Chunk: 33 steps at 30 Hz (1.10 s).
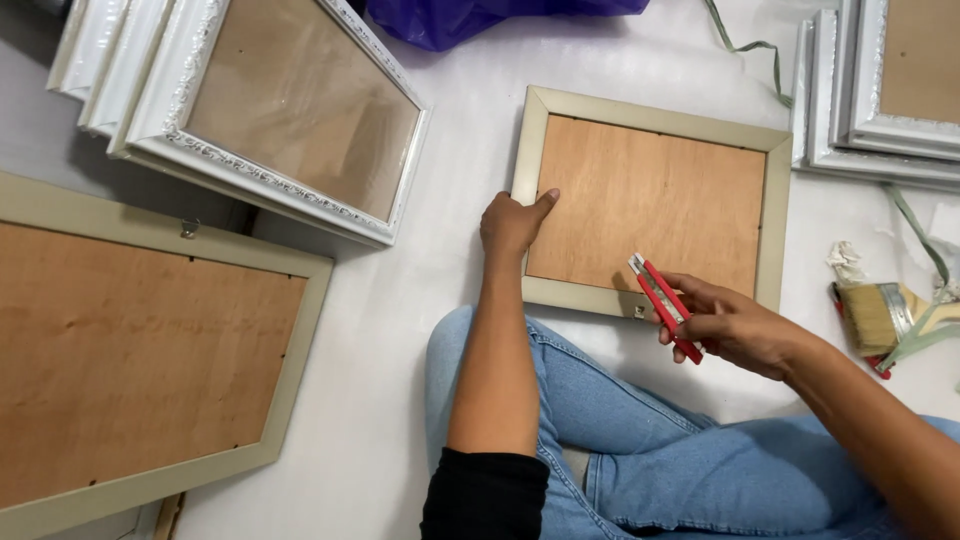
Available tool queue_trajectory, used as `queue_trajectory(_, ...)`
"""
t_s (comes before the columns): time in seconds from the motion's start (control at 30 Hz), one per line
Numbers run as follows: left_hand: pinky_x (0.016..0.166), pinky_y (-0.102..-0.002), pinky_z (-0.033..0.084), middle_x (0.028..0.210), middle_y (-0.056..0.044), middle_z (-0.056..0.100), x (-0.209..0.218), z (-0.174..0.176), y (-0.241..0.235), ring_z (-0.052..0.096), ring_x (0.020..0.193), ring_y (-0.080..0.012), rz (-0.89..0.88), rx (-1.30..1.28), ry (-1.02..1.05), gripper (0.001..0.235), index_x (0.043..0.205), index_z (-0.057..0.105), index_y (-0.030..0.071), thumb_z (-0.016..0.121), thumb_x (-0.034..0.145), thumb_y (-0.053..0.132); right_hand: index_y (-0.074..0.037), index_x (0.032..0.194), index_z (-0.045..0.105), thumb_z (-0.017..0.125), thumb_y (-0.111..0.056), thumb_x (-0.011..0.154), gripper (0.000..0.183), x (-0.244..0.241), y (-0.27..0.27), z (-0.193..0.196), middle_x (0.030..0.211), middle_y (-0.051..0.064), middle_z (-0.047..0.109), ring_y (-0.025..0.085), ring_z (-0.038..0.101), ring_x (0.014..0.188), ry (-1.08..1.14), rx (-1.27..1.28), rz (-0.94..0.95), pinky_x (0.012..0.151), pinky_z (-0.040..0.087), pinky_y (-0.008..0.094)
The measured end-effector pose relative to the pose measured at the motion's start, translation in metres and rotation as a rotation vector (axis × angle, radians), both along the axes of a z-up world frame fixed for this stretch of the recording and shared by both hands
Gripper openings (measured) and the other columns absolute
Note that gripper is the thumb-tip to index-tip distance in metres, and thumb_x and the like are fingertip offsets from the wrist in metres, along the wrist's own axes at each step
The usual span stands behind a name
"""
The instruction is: Opening a picture frame, cleaning the glass with spray and a cloth, and then reassembling the frame.
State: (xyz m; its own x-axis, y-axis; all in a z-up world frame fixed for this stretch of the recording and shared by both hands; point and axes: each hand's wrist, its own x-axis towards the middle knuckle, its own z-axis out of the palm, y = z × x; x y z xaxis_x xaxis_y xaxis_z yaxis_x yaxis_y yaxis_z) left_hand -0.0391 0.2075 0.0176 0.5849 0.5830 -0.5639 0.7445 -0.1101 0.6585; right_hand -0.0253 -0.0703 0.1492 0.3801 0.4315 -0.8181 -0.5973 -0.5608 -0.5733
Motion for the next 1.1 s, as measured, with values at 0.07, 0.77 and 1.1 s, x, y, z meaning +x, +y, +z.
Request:
queue_trajectory(0.07, 0.070, -0.038, 0.062, 0.091, -0.019, 0.075, -0.004, 0.001, -0.002, 0.075, 0.076, -0.0301, -0.040, 0.043, 0.011, 0.072, 0.110, 0.067, -0.005, 0.080, 0.075, 0.057, -0.011, 0.164, 0.038, 0.051, 0.011, 0.084, 0.084, -0.001, -0.010, 0.010, 0.119, 0.025, 0.067, 0.035, 0.061, 0.089, -0.019, -0.015, 0.068, 0.074, 0.052, 0.049)
queue_trajectory(0.77, 0.101, -0.053, 0.051, 0.147, -0.032, 0.051, -0.013, 0.062, -0.010, 0.055, 0.134, -0.0390, 0.038, -0.251, -0.004, 0.124, 0.149, 0.041, -0.014, 0.060, 0.077, 0.085, -0.023, 0.139, 0.062, 0.057, -0.035, 0.098, 0.043, -0.012, 0.001, -0.006, 0.108, 0.023, 0.075, 0.045, 0.073, 0.101, -0.671, -0.251, 0.709, 0.085, 0.058, 0.051)
queue_trajectory(1.1, 0.099, -0.051, 0.053, 0.146, -0.031, 0.051, -0.010, 0.056, -0.011, 0.057, 0.131, -0.0377, 0.039, -0.237, 0.012, 0.130, 0.148, 0.042, -0.014, 0.056, 0.073, 0.091, -0.029, 0.141, 0.062, 0.051, -0.041, 0.102, 0.043, -0.017, 0.005, -0.027, 0.102, 0.018, 0.073, 0.040, 0.075, 0.093, -0.813, -0.306, 0.840, 0.076, 0.060, 0.047)
